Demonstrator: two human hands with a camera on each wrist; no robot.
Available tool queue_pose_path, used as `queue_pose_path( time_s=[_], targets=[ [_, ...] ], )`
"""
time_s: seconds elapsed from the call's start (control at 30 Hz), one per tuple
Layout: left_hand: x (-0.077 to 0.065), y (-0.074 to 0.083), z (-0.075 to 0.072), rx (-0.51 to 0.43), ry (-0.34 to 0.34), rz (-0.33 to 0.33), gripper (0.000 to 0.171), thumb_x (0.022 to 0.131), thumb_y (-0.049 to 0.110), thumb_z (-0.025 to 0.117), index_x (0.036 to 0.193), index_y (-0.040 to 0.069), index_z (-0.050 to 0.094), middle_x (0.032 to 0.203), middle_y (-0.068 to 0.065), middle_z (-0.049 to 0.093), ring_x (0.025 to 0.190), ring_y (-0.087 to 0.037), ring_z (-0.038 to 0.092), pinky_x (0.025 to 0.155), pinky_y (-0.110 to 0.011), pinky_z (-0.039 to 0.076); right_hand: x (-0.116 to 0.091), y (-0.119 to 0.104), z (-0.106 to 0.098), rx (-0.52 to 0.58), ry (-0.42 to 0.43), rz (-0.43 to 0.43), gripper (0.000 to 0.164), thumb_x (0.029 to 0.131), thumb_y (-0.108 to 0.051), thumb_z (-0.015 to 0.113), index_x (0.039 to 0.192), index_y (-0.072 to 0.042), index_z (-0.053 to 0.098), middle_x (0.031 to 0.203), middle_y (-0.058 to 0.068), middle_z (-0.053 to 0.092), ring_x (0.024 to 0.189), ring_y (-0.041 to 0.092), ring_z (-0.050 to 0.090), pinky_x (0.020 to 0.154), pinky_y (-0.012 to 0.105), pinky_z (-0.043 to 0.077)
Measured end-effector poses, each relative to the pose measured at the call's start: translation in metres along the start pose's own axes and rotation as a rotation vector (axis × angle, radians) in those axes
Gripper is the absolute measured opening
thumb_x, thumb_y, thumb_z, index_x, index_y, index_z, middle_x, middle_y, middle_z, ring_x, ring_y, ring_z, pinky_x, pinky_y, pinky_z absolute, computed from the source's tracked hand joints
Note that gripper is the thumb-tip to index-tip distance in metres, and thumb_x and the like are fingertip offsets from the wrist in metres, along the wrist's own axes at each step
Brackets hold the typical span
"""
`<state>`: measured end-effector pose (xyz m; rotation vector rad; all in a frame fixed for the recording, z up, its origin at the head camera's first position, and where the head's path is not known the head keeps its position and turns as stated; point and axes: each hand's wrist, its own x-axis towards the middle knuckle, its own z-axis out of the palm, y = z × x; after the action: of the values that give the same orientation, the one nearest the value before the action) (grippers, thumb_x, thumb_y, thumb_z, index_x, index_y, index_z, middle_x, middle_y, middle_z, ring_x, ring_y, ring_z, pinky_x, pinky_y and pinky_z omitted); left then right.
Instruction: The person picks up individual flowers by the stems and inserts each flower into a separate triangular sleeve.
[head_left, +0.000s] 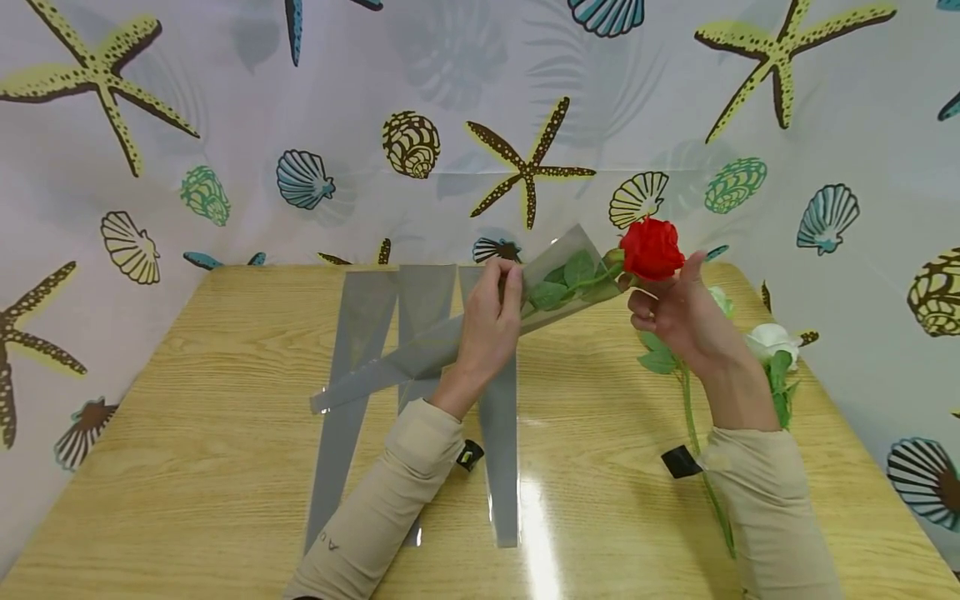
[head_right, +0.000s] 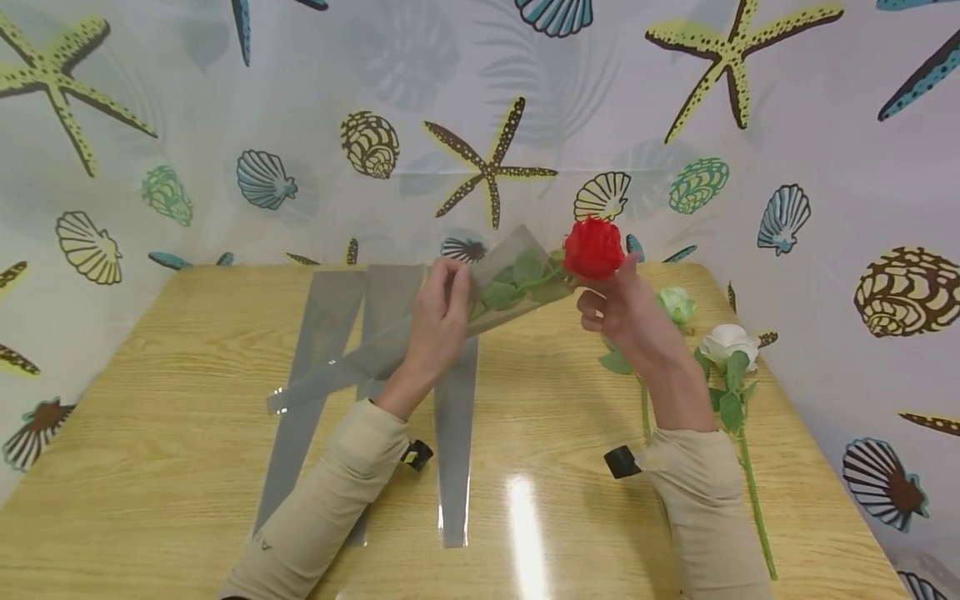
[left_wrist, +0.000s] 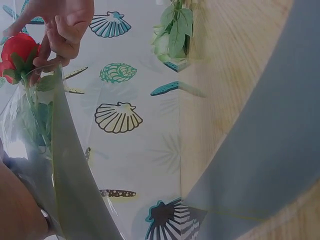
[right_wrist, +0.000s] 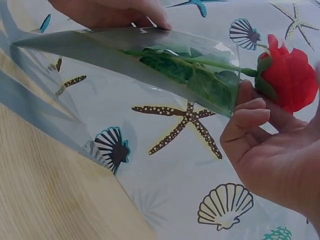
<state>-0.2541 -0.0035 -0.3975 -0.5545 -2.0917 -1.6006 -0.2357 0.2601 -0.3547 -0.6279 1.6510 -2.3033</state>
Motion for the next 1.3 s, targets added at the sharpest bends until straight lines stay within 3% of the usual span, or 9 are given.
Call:
queue_pose_path(
  time_s=[0.07, 0.17, 0.27, 0.33, 0.47, 0.53, 0.77, 1.03, 1.3],
  targets=[
    [0.0, 0.0, 0.0, 0.002, -0.001, 0.004, 0.029, 0.116, 0.027, 0.039, 0.109, 0.004, 0.056, 0.079, -0.008, 0.052, 0.067, -0.019, 0.046, 0.065, -0.027, 0.038, 0.001, -0.001, -0.002, 0.032, -0.032, 0.016, 0.086, 0.099, -0.078, 0.032, 0.15, -0.01, 0.047, 0.113, 0.003, 0.064, 0.078, 0.02, 0.023, 0.067, 0.033, 0.019],
    [0.0, -0.001, 0.0, 0.006, -0.002, 0.012, 0.028, 0.116, 0.026, 0.039, 0.108, 0.005, 0.055, 0.079, -0.008, 0.051, 0.067, -0.02, 0.045, 0.066, -0.027, 0.037, 0.003, -0.002, -0.002, 0.081, -0.043, 0.037, 0.086, 0.103, -0.075, 0.022, 0.152, -0.009, 0.047, 0.112, 0.005, 0.064, 0.079, 0.023, 0.018, 0.066, 0.034, 0.018],
    [0.0, -0.001, 0.001, 0.008, -0.005, 0.02, 0.028, 0.116, 0.026, 0.039, 0.108, 0.005, 0.054, 0.079, -0.008, 0.05, 0.066, -0.02, 0.045, 0.065, -0.027, 0.037, 0.006, -0.003, -0.001, 0.134, -0.026, 0.052, 0.068, 0.111, -0.061, 0.026, 0.152, -0.011, 0.047, 0.111, 0.006, 0.067, 0.076, 0.023, 0.022, 0.065, 0.033, 0.019],
    [0.0, -0.001, 0.001, 0.009, -0.008, 0.023, 0.028, 0.117, 0.026, 0.038, 0.108, 0.005, 0.054, 0.08, -0.008, 0.05, 0.067, -0.02, 0.045, 0.066, -0.028, 0.037, 0.007, -0.003, 0.001, 0.126, 0.03, 0.07, 0.055, 0.114, -0.052, 0.031, 0.149, -0.015, 0.049, 0.109, 0.003, 0.069, 0.073, 0.02, 0.032, 0.064, 0.032, 0.022],
    [0.0, 0.0, 0.001, 0.01, -0.016, 0.015, 0.028, 0.117, 0.027, 0.038, 0.108, 0.005, 0.054, 0.083, -0.008, 0.051, 0.069, -0.02, 0.046, 0.068, -0.028, 0.038, 0.006, -0.006, 0.004, 0.071, 0.108, 0.099, 0.048, 0.114, -0.048, 0.036, 0.151, -0.018, 0.046, 0.111, 0.0, 0.071, 0.08, 0.015, 0.054, 0.065, 0.027, 0.034],
    [0.0, 0.001, 0.002, 0.013, -0.018, 0.01, 0.029, 0.117, 0.027, 0.037, 0.108, 0.005, 0.054, 0.084, -0.008, 0.052, 0.07, -0.019, 0.046, 0.068, -0.028, 0.038, 0.004, -0.007, 0.004, 0.036, 0.125, 0.109, 0.048, 0.114, -0.049, 0.038, 0.152, -0.02, 0.045, 0.113, -0.002, 0.072, 0.082, 0.015, 0.059, 0.067, 0.026, 0.04],
    [-0.001, 0.0, 0.003, 0.023, -0.017, 0.007, 0.028, 0.117, 0.025, 0.038, 0.109, 0.004, 0.055, 0.084, -0.008, 0.054, 0.07, -0.018, 0.048, 0.068, -0.028, 0.041, 0.005, -0.006, 0.0, 0.011, 0.062, 0.126, 0.05, 0.114, -0.048, 0.036, 0.153, -0.019, 0.046, 0.112, 0.003, 0.078, 0.076, 0.016, 0.065, 0.061, 0.023, 0.045],
    [-0.002, 0.0, 0.004, 0.038, -0.018, -0.011, 0.028, 0.116, 0.024, 0.039, 0.111, 0.003, 0.056, 0.086, -0.008, 0.054, 0.073, -0.019, 0.048, 0.069, -0.027, 0.039, 0.002, -0.004, -0.003, 0.122, 0.033, 0.199, 0.049, 0.113, -0.049, 0.038, 0.152, -0.021, 0.047, 0.117, 0.007, 0.08, 0.078, 0.015, 0.066, 0.066, 0.022, 0.051],
    [-0.003, -0.001, 0.004, 0.045, -0.012, -0.013, 0.027, 0.116, 0.023, 0.039, 0.111, 0.003, 0.056, 0.087, -0.009, 0.056, 0.075, -0.02, 0.049, 0.07, -0.027, 0.039, 0.002, 0.001, -0.012, 0.168, -0.134, 0.207, 0.046, 0.116, -0.039, 0.028, 0.153, -0.021, 0.05, 0.127, 0.009, 0.077, 0.078, 0.015, 0.063, 0.065, 0.023, 0.041]
  ],
)
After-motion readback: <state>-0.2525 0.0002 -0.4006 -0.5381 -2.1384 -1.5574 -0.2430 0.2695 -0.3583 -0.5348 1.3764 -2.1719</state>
